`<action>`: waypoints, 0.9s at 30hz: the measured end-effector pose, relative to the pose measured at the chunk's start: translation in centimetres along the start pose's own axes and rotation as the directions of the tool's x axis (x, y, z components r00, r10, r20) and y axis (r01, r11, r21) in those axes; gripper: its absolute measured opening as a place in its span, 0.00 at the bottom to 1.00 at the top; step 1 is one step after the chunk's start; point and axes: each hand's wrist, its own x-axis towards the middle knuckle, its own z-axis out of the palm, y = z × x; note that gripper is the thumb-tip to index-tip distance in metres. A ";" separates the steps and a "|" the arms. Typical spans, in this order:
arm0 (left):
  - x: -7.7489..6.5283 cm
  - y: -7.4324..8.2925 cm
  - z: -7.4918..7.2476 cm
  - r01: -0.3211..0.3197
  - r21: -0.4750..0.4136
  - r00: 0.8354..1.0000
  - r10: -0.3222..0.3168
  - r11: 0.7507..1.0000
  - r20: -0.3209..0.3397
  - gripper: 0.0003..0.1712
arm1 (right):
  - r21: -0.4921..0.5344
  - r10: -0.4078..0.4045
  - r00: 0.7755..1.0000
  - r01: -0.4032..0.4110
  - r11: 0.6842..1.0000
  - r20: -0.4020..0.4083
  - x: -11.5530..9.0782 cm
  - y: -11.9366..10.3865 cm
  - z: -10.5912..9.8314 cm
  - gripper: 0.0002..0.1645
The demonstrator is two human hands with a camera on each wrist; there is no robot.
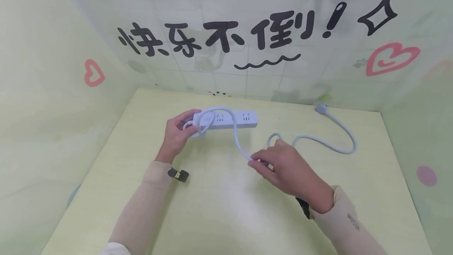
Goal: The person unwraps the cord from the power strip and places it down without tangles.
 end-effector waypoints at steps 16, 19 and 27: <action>-0.2 3.9 0.3 -0.158 -0.093 0.985 0.151 0.983 -0.080 0.28 | 0.081 0.370 0.781 -0.469 0.880 0.504 -1.8 5.8 4.4 0.12; -0.8 4.5 0.8 -0.166 -0.086 0.986 0.165 0.982 -0.011 0.29 | 0.071 0.469 0.757 -0.556 0.828 0.455 -1.2 7.4 4.1 0.13; -1.7 4.9 1.5 -0.147 -0.121 0.964 0.170 0.982 0.203 0.29 | -0.024 0.576 0.805 -0.579 0.815 0.145 0.8 8.7 1.9 0.11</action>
